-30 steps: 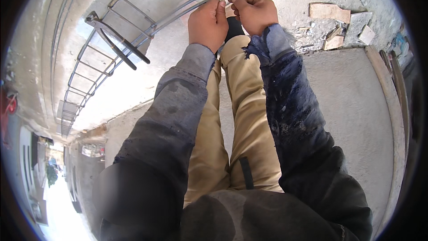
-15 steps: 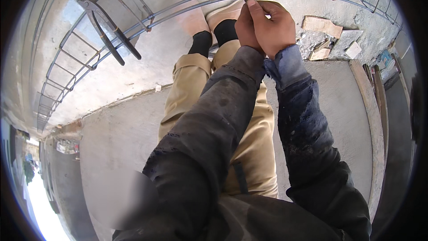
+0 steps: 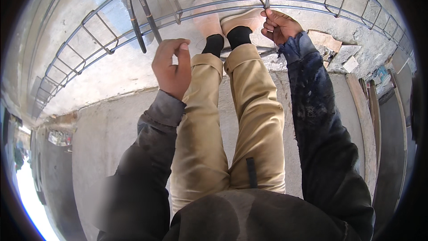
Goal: The person uses wire and pliers to secure steel rebar rods together, twisting the wire at various intersections and then picking up a bundle of wire.
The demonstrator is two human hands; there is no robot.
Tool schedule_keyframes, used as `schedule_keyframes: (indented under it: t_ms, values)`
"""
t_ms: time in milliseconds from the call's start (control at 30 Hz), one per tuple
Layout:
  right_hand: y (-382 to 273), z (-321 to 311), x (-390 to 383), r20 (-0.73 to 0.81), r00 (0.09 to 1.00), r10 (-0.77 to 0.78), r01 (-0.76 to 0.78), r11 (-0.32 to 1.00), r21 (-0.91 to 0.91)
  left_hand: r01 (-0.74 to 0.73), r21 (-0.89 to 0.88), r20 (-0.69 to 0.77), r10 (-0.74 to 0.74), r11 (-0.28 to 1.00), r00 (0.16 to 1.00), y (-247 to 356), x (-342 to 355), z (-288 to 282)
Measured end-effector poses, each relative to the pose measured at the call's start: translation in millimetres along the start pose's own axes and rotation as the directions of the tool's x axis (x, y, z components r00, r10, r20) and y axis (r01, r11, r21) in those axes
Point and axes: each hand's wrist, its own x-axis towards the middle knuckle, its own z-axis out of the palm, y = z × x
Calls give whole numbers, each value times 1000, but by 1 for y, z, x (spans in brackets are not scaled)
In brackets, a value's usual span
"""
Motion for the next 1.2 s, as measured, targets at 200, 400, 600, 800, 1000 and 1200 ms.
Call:
schedule_keyframes:
  t_ms: [200,400,600,800,1000,1200]
  values:
    - [-3,51,-14,-36,727,-686,-84,-36,-996,-37,495,-256,186,868,949,-40,52,-56]
    - [12,74,-18,-276,633,-723,-199,192,-961,200,453,-94,-177,869,980,-41,88,-39]
    - [34,74,-63,-225,467,-855,-13,248,-969,240,425,-102,-217,873,971,-10,70,-43]
    - [66,112,-126,126,912,-389,398,775,-491,416,-118,366,-350,902,862,80,-6,20]
    - [45,80,-143,-101,994,-41,39,999,-25,439,-135,435,-345,888,832,94,-22,73]
    - [18,49,-143,-100,995,-15,-2,985,-174,355,-120,290,-309,927,906,72,-22,95]
